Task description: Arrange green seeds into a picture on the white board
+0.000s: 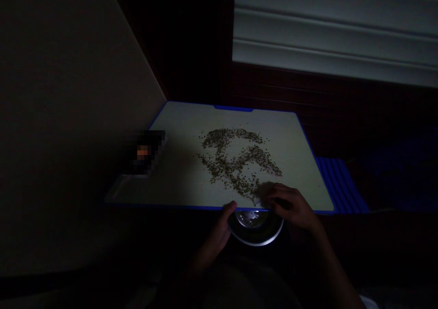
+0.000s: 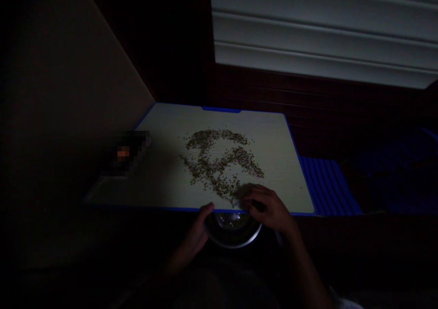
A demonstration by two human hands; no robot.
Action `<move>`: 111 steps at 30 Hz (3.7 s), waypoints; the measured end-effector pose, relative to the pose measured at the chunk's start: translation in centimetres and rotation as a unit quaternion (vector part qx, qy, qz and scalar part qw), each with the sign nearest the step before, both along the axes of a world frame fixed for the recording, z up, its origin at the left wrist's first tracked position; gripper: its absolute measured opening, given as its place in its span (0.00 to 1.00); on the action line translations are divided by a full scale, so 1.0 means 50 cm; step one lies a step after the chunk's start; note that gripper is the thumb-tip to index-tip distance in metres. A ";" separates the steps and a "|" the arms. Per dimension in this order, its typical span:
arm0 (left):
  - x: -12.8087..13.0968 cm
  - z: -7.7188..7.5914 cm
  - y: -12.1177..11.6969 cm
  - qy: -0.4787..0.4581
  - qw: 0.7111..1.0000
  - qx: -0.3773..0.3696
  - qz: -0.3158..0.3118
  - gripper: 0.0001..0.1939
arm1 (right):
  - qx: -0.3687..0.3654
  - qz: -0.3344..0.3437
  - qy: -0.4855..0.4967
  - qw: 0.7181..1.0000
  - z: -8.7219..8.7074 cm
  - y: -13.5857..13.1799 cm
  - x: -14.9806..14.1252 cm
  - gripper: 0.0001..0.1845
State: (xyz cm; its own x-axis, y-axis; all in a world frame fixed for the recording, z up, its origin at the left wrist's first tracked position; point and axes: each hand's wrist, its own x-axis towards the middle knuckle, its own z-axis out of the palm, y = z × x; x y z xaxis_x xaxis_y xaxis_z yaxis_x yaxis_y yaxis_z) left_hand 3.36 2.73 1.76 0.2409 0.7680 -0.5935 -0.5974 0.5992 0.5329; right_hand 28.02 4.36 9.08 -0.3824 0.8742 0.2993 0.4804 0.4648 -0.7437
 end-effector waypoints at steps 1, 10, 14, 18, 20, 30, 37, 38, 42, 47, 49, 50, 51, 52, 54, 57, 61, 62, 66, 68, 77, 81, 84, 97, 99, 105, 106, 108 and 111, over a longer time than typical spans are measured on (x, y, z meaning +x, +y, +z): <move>0.000 0.000 0.000 -0.001 1.000 -0.001 -0.002 0.21 | 0.002 0.002 -0.001 1.000 0.000 0.000 0.000 0.07; 0.000 -0.001 -0.002 -0.010 1.000 0.000 0.000 0.22 | 0.027 0.013 -0.013 0.999 0.002 0.001 -0.004 0.06; 0.001 -0.004 0.000 -0.013 1.000 0.002 -0.002 0.22 | 0.038 0.030 -0.016 0.999 0.002 0.002 -0.006 0.06; 0.001 -0.009 -0.001 -0.015 1.000 0.001 -0.010 0.22 | 0.042 0.043 -0.017 0.998 0.007 0.004 -0.005 0.07; 0.001 -0.010 -0.002 -0.016 1.000 0.002 -0.009 0.23 | 0.043 0.046 -0.016 0.998 0.008 0.004 -0.004 0.07; 0.001 -0.013 -0.001 -0.013 1.000 -0.002 0.005 0.21 | 0.039 0.031 -0.017 0.999 0.006 0.002 -0.012 0.07; 0.002 -0.008 -0.002 -0.017 1.000 0.016 0.004 0.24 | 0.023 -0.025 -0.005 0.999 0.006 -0.002 -0.017 0.09; 0.002 -0.008 -0.002 -0.018 1.000 0.018 0.005 0.24 | 0.022 -0.032 -0.004 0.999 0.005 -0.002 -0.016 0.09; 0.002 -0.008 -0.001 -0.020 0.999 0.023 0.007 0.24 | 0.021 -0.052 -0.004 0.998 0.001 -0.002 -0.014 0.08; 0.002 -0.008 -0.002 -0.024 0.999 0.030 0.008 0.23 | 0.021 -0.078 -0.008 0.997 0.000 -0.002 -0.012 0.09; 0.002 -0.008 -0.002 -0.025 0.999 0.029 0.004 0.23 | 0.020 -0.084 -0.009 0.996 0.001 -0.002 -0.013 0.09; 0.002 -0.008 -0.002 -0.025 0.999 0.028 0.003 0.22 | 0.019 -0.083 -0.008 0.996 0.001 -0.002 -0.013 0.09; 0.002 -0.008 -0.002 -0.025 0.999 0.027 0.002 0.22 | 0.020 -0.081 -0.007 0.997 0.000 -0.003 -0.013 0.09; 0.001 -0.008 -0.002 -0.025 0.999 0.027 0.002 0.22 | 0.020 -0.076 -0.006 0.997 0.000 -0.003 -0.013 0.09; 0.001 -0.008 -0.003 -0.025 0.999 0.027 0.003 0.22 | 0.018 -0.063 -0.006 0.998 -0.001 -0.002 -0.013 0.09; 0.001 -0.007 -0.002 -0.022 0.999 0.025 0.001 0.22 | 0.014 -0.048 -0.009 0.999 -0.001 -0.001 -0.012 0.09; 0.001 -0.008 -0.002 -0.021 0.999 0.025 -0.007 0.22 | 0.010 -0.037 -0.012 0.999 0.001 0.000 -0.012 0.11; 0.001 -0.008 -0.003 -0.020 0.999 0.025 -0.009 0.22 | 0.010 -0.034 -0.012 0.999 0.001 0.000 -0.011 0.11; 0.001 -0.011 -0.003 -0.017 1.000 0.022 -0.009 0.22 | 0.015 -0.024 -0.004 1.000 0.000 -0.001 -0.010 0.09; 0.001 -0.011 -0.003 -0.019 1.000 0.020 -0.010 0.22 | 0.018 -0.020 0.000 1.000 0.000 -0.001 -0.010 0.09; 0.002 -0.006 -0.003 -0.024 0.999 0.024 -0.003 0.24 | 0.020 -0.018 0.006 1.000 0.005 -0.003 -0.008 0.06; 0.001 -0.003 -0.002 -0.020 1.000 0.022 -0.006 0.22 | 0.024 -0.031 0.007 0.999 -0.001 -0.003 -0.005 0.05; 0.000 -0.004 -0.002 -0.020 1.000 0.022 -0.011 0.22 | 0.024 -0.032 0.005 0.999 -0.002 -0.003 -0.004 0.05; 0.000 -0.011 -0.002 -0.018 1.000 0.007 -0.014 0.25 | 0.010 -0.008 0.006 1.000 -0.001 -0.004 -0.002 0.06; 0.000 -0.011 -0.002 -0.015 1.000 0.005 -0.012 0.24 | 0.008 -0.001 0.009 1.000 0.000 -0.004 -0.003 0.07; 0.000 -0.017 -0.002 -0.012 1.000 0.003 -0.005 0.22 | 0.004 0.003 0.009 1.000 0.003 -0.005 -0.005 0.06; 0.000 -0.019 -0.003 -0.013 1.000 0.002 -0.007 0.21 | 0.004 0.003 0.009 1.000 0.004 -0.005 -0.005 0.06; 0.000 -0.020 -0.003 -0.015 1.000 0.003 -0.009 0.22 | 0.002 0.001 0.009 1.000 0.004 -0.005 -0.005 0.06; 0.000 -0.021 -0.003 -0.021 1.000 0.006 -0.012 0.21 | 0.000 -0.004 0.005 1.000 0.004 -0.006 -0.005 0.06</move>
